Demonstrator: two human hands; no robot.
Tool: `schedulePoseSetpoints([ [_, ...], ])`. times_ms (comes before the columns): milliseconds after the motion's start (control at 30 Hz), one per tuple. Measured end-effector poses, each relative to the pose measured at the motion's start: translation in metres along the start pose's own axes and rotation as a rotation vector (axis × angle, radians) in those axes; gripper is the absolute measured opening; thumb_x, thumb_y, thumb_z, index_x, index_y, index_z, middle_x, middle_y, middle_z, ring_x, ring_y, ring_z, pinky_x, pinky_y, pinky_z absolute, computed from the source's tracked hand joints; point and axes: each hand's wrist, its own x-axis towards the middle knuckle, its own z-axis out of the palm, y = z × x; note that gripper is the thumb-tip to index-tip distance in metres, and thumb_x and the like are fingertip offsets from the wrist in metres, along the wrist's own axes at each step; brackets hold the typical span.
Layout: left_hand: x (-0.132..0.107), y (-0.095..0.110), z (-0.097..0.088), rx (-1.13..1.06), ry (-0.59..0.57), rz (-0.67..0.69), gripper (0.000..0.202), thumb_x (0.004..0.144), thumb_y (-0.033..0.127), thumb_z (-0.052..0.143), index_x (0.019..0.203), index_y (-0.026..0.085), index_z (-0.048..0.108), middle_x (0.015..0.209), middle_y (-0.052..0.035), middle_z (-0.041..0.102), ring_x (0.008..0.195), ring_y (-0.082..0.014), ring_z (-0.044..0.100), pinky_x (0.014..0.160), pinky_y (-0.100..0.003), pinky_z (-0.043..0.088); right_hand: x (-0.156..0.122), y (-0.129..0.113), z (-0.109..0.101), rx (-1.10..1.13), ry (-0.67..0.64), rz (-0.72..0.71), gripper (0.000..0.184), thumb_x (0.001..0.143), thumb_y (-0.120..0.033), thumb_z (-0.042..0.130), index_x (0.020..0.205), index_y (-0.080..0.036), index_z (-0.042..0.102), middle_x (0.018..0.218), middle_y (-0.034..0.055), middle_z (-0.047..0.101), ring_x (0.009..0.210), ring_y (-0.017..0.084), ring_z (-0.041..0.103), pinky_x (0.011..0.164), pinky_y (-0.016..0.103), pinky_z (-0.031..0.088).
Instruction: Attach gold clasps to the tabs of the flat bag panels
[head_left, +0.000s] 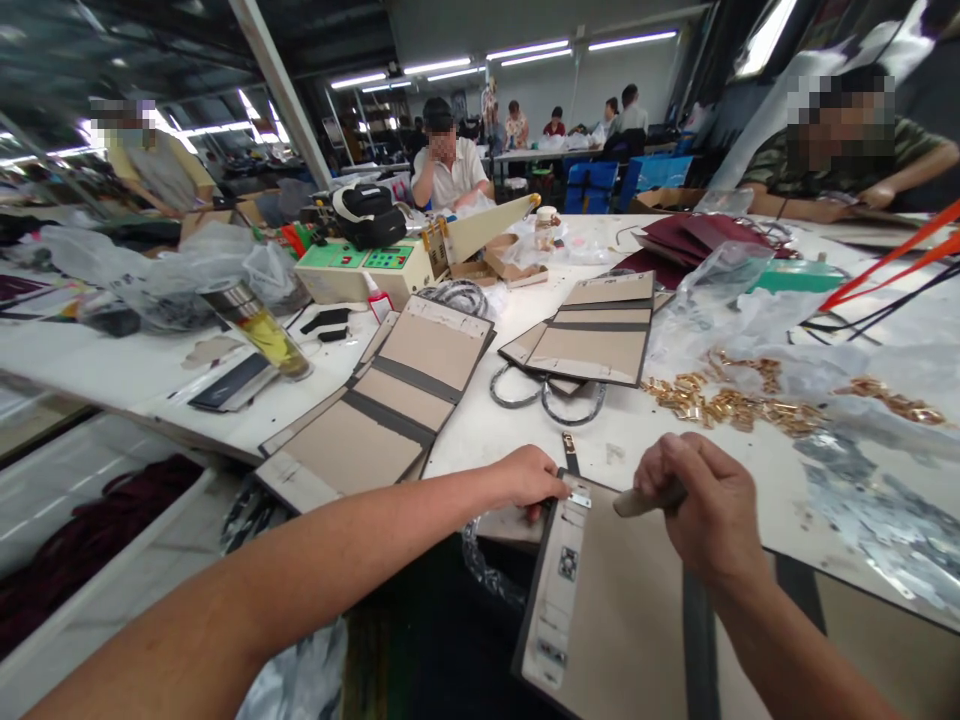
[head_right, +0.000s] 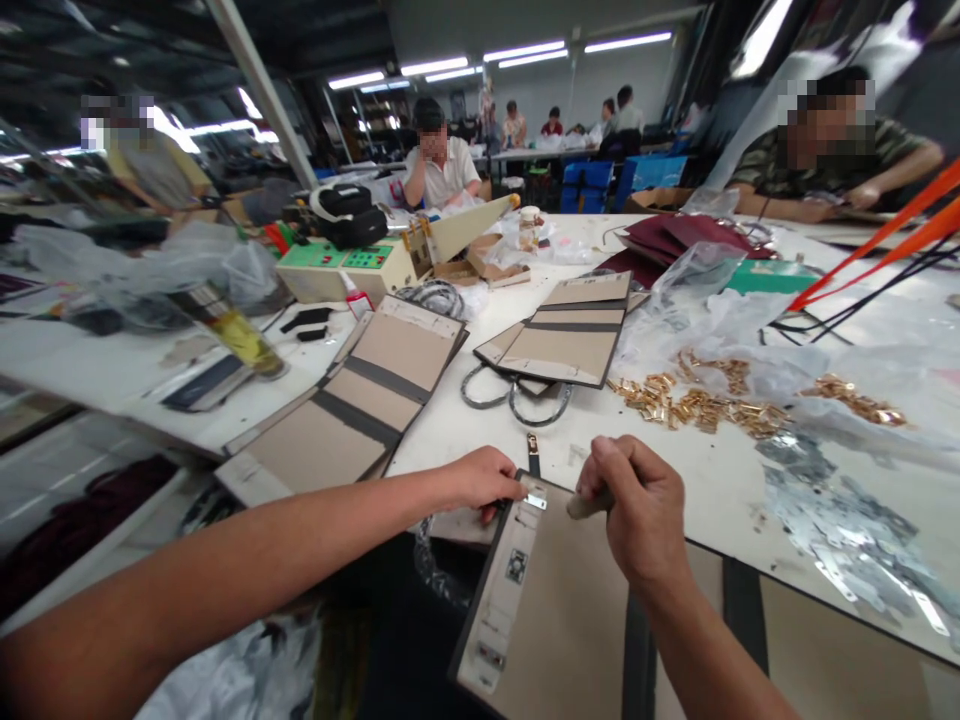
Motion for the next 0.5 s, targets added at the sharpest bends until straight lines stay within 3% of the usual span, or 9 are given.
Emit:
schedulePoseSetpoints([
  [133, 0.002, -0.002, -0.001, -0.037, -0.026, -0.026, 0.025, 0.086, 0.022, 0.071, 0.066, 0.019, 0.056, 0.046, 0.0051, 0.055, 0.037, -0.0127, 0.054, 0.04, -0.02, 0.039, -0.002, 0.002, 0.014, 0.256, 0.08, 0.033, 0.046, 0.094, -0.037, 0.075, 0.06, -0.02, 0.048, 0.057, -0.0055, 0.045, 0.055, 0.011, 0.048, 0.055, 0.026, 0.041],
  [300, 0.006, -0.007, 0.0, -0.1, -0.057, -0.046, 0.024, 0.087, 0.023, 0.07, 0.068, 0.02, 0.055, 0.047, 0.0042, 0.057, 0.041, -0.0152, 0.059, 0.043, -0.023, 0.047, 0.005, -0.014, 0.026, 0.44, 0.165, 0.058, 0.047, 0.092, -0.032, 0.07, 0.057, -0.022, 0.04, 0.05, -0.0079, 0.034, 0.043, 0.01, 0.034, 0.046, 0.027, 0.035],
  [500, 0.007, -0.009, 0.0, -0.112, -0.066, -0.021, 0.023, 0.087, 0.021, 0.069, 0.069, 0.019, 0.054, 0.047, 0.0039, 0.057, 0.042, -0.0153, 0.061, 0.044, -0.022, 0.05, 0.006, -0.008, 0.049, 0.359, -0.03, 0.059, 0.048, 0.096, -0.033, 0.068, 0.055, -0.021, 0.045, 0.05, -0.0059, 0.04, 0.043, 0.01, 0.041, 0.045, 0.027, 0.034],
])
